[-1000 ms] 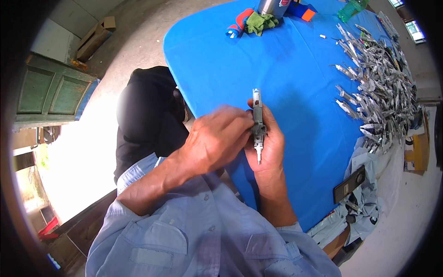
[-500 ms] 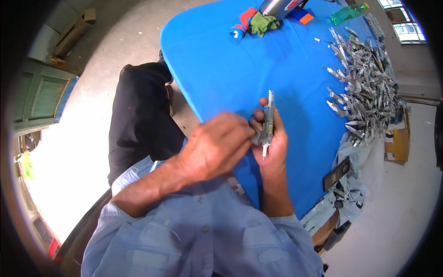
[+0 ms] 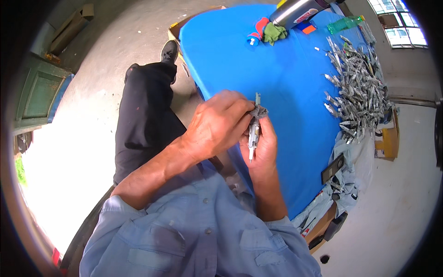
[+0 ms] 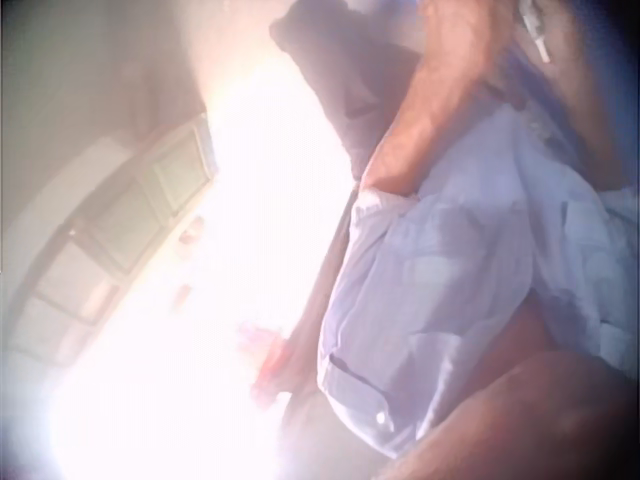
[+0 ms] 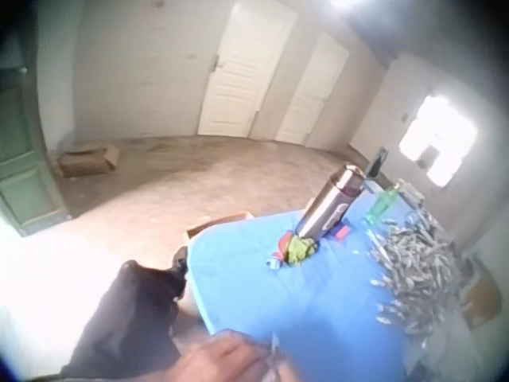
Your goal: The person wipes an electronic component with a cloth, adjusts parts by hand, and uses a screwdriver to tighten a screw on the assembly.
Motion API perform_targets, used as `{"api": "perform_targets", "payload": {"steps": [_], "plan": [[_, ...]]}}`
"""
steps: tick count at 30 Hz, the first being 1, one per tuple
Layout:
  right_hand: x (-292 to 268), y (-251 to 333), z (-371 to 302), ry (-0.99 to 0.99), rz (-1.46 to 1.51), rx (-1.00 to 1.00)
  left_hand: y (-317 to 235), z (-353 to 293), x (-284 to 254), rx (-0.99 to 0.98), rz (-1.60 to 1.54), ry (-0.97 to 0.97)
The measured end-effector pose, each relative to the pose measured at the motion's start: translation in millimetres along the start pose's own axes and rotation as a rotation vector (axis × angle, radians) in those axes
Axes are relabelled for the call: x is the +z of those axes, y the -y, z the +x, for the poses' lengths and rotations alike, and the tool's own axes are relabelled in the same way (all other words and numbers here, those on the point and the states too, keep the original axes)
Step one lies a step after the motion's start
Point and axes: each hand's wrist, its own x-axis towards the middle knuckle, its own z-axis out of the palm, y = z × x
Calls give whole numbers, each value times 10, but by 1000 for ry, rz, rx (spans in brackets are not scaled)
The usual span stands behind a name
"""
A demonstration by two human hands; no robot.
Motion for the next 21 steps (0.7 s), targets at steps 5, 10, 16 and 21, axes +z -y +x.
{"api": "perform_targets", "payload": {"steps": [5, 10, 16, 21], "plan": [[83, -63, 183, -87, -2, -12, -153, -244, -190, 10, -68, -39], [233, -110, 252, -75, -6, 36, -165, -453, -148, 47, -41, -18], [359, -180, 261, -162, 47, 19, 3, -320, -348, 31, 15, -94], [464, -163, 290, -200, -71, -96, -139, -327, -401, 5, -77, -68]]}}
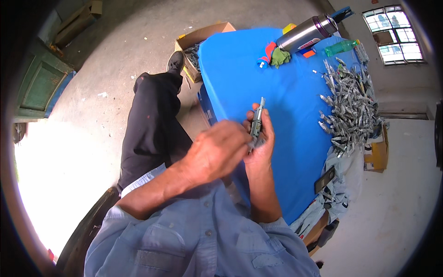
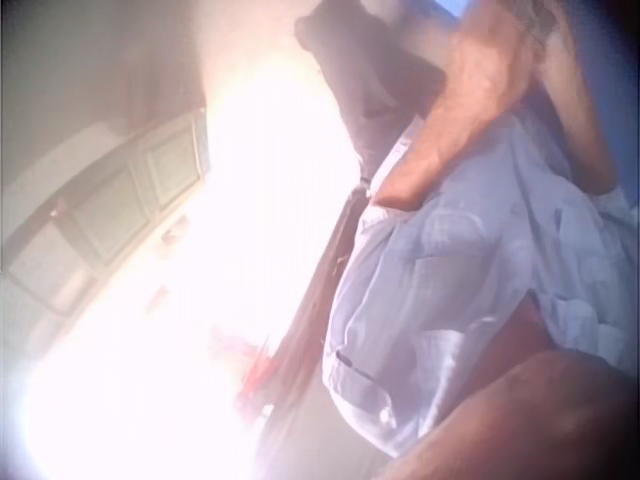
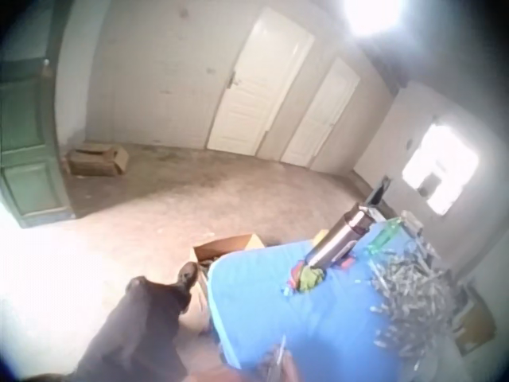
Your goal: The person wipes an electronic component with a cloth, adjusts parts by hand, and uses a screwdriver to tighten a screw on the assembly.
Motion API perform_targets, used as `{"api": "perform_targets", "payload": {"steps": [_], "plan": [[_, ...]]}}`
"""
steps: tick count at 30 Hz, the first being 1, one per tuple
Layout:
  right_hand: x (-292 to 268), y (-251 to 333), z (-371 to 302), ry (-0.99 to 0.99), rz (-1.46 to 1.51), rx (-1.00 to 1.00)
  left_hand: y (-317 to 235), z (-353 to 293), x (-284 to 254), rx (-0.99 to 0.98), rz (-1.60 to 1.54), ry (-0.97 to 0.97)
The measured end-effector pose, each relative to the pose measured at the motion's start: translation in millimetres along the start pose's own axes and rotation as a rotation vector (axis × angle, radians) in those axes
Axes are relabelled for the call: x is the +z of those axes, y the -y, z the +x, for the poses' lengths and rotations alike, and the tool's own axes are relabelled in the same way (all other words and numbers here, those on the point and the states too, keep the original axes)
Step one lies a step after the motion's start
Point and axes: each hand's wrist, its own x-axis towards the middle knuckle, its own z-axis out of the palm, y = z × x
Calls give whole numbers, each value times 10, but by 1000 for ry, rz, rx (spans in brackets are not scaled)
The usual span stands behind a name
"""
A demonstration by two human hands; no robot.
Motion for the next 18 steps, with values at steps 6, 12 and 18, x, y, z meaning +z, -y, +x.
{"api": "perform_targets", "payload": {"steps": [6, 12, 18], "plan": [[73, 154, 44, 148, -63, -23, 168, -177, -26, -27, 51, 64], [201, 79, 73, 69, -169, -110, 139, -59, -259, -93, -25, -56], [440, 41, 16, 65, -325, -208, 182, -131, -223, -95, 31, 102]]}}
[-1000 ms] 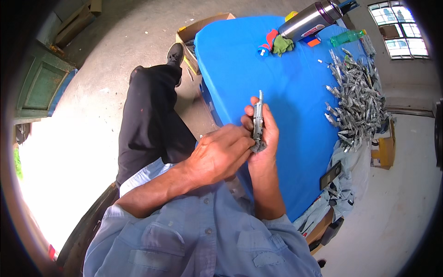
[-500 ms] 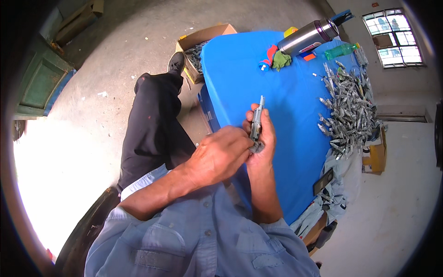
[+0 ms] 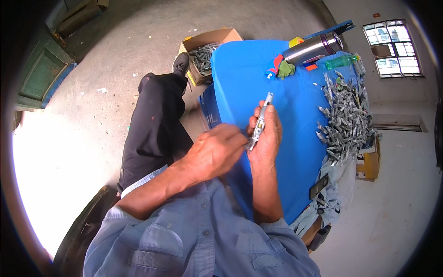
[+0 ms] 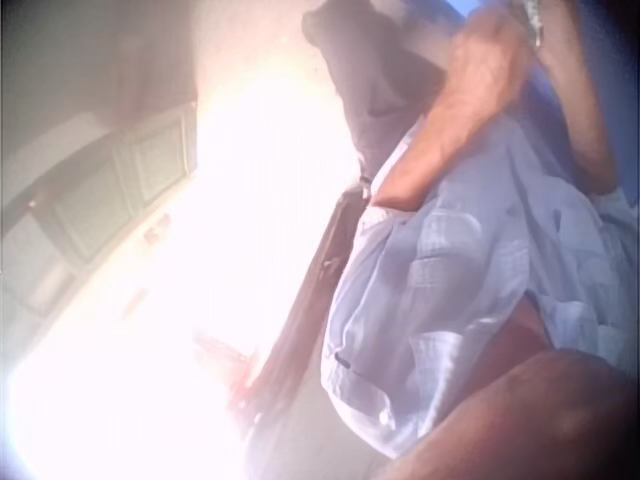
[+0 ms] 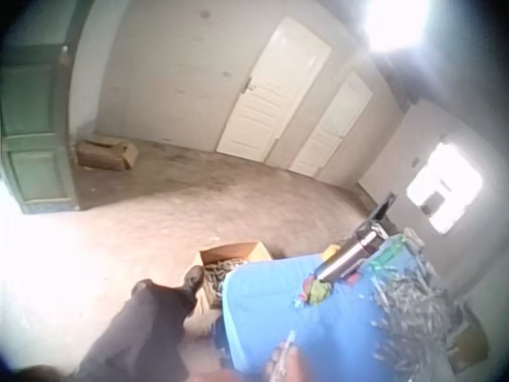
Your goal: The person wipes an electronic component with a cloth, adjusts parts by hand, and uses a screwdriver to tighten a screw on the assembly.
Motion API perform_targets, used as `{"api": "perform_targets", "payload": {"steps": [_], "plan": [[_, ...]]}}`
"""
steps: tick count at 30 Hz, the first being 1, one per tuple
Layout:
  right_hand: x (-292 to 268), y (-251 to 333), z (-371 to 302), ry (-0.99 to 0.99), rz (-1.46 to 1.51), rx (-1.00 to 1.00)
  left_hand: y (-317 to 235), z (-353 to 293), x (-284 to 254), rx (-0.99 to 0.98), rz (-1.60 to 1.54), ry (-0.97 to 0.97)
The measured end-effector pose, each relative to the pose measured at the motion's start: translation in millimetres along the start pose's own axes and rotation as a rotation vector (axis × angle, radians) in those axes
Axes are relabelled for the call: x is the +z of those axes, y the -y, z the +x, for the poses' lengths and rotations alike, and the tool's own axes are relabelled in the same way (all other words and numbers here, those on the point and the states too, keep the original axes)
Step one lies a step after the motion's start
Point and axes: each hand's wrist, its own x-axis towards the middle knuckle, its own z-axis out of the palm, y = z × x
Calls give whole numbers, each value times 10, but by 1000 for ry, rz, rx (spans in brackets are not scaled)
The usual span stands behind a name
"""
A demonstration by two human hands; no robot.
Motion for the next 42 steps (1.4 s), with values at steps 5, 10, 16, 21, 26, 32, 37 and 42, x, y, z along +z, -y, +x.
{"api": "perform_targets", "payload": {"steps": [5, 10, 16, 21, 26, 32, 37, 42], "plan": [[-38, 0, 91, -35, -15, -99, 261, -220, -25, -103, 17, -39], [-13, -12, 90, -126, -291, -207, 128, 12, -210, -59, -32, -214], [69, -38, 50, -125, -309, -300, 116, -100, -14, -39, 168, 56], [1, -19, 79, -188, -279, -337, 129, -222, 7, -14, 192, 50], [50, -127, -3, -197, -250, -321, 116, 61, -79, 8, 167, -119], [-5, -127, 4, -172, -137, -279, 195, -169, 24, -36, 285, 98], [-115, -173, 4, -191, 12, -159, 231, -141, 56, -121, -16, -204], [-82, -305, -84, -208, 87, -103, 163, 43, -2, -182, -191, -366]]}}
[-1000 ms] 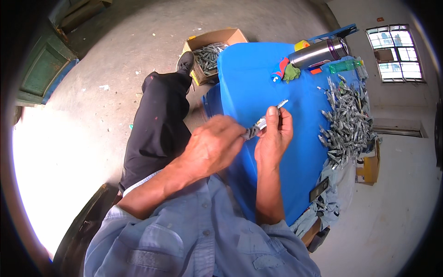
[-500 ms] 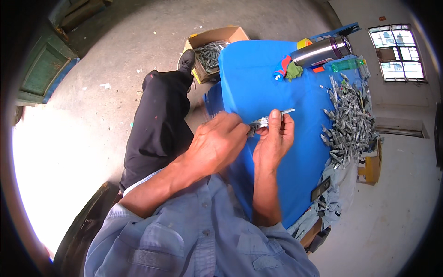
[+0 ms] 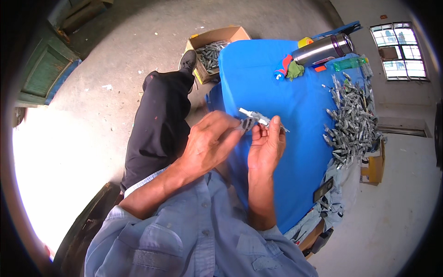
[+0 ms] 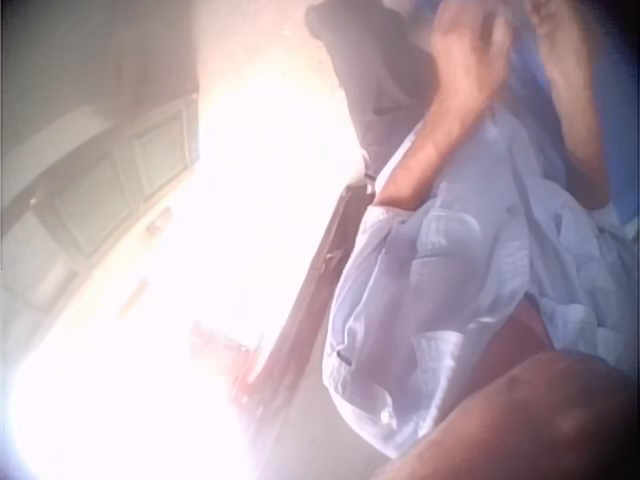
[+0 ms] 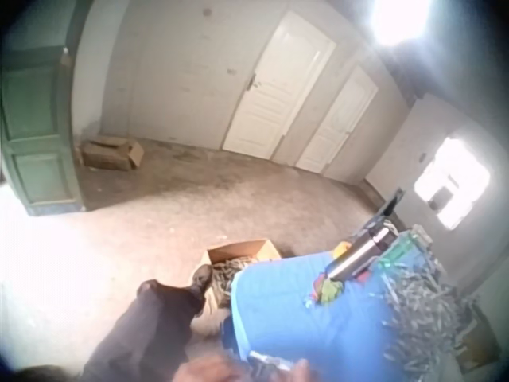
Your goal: The person wipes an electronic component with a cloth, adjusts parts by hand, and uses a screwdriver to tighten a screw on the assembly.
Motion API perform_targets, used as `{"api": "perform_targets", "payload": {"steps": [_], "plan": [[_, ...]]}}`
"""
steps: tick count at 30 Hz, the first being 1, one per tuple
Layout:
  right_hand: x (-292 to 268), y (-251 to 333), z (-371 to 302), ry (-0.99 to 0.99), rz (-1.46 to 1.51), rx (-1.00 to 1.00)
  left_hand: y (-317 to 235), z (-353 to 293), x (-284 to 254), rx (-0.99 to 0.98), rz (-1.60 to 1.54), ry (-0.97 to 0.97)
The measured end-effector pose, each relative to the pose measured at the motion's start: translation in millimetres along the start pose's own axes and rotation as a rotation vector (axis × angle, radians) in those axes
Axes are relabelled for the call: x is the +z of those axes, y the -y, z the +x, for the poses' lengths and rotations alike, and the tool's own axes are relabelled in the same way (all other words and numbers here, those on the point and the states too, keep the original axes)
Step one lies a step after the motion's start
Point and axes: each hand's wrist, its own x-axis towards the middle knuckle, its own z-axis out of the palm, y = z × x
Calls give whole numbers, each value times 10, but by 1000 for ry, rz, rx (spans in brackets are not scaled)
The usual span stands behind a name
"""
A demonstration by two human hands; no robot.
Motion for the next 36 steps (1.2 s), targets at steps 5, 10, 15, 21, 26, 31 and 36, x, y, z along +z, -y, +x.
{"api": "perform_targets", "payload": {"steps": [5, 10, 15, 21, 26, 31, 36], "plan": [[50, -6, -159, 94, -1, 10, 172, 76, 96, 59, 98, -45], [-8, 32, -60, -17, 95, 55, 284, -80, 127, -40, 101, -30], [-13, -32, -94, -11, 80, 71, 164, 114, 120, 57, 83, -76], [-25, -31, -120, -55, 134, 79, 499, -2, 109, -162, 205, -49], [-93, -75, -77, -43, 123, 58, 254, 31, 132, -254, 26, -25], [-18, -70, -108, -17, 79, 13, 282, 160, 174, 65, 209, -15], [-111, 100, 3, -5, 12, -90, 548, -124, 89, -150, 212, 94]]}}
